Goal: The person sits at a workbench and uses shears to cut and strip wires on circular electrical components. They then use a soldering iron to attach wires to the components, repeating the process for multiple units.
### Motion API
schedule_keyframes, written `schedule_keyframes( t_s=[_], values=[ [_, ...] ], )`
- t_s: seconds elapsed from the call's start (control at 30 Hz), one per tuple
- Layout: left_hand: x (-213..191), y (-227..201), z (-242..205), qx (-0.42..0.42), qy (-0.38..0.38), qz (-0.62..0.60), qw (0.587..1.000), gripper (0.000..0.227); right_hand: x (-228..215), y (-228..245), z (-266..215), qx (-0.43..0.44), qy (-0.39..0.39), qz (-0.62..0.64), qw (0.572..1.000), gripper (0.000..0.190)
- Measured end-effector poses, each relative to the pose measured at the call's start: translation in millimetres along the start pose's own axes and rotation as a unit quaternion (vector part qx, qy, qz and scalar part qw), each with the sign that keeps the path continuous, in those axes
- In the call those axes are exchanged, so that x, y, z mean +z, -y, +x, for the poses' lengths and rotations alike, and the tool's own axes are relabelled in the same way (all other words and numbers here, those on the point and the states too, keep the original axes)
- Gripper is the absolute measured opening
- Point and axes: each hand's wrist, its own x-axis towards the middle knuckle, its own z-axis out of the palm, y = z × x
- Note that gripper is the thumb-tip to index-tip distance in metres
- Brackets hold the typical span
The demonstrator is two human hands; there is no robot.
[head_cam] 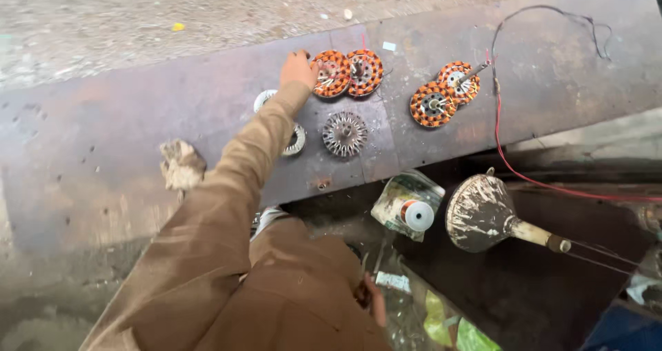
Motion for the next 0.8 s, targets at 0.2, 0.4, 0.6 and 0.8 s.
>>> schedule_keyframes(
  t_s=[0.2, 0.4, 0.6, 0.8],
  values=[
    [41.5, 14.3, 51.2, 0.098, 0.251, 0.104, 0.957, 0.046, 76.3, -53.5, -48.3, 0.049, -0.197, 0.189, 0.961, 0.031],
    [36.8, -2.0, 60.8, 0.158, 0.247, 0.102, 0.95, 0.045, 115.8, -68.2, -63.0, -0.002, -0.275, 0.229, 0.934, 0.033],
    [-41.0, -35.2, 52.8, 0.143, 0.105, 0.051, 0.983, 0.055, 108.1, -88.3, -56.3, -0.015, -0.247, 0.26, 0.933, 0.033],
    [-197.3, 4.9, -53.8, 0.138, -0.092, -0.091, 0.982, 0.043, 68.1, -99.7, -19.4, -0.02, -0.12, 0.199, 0.973, 0.032]
  ],
)
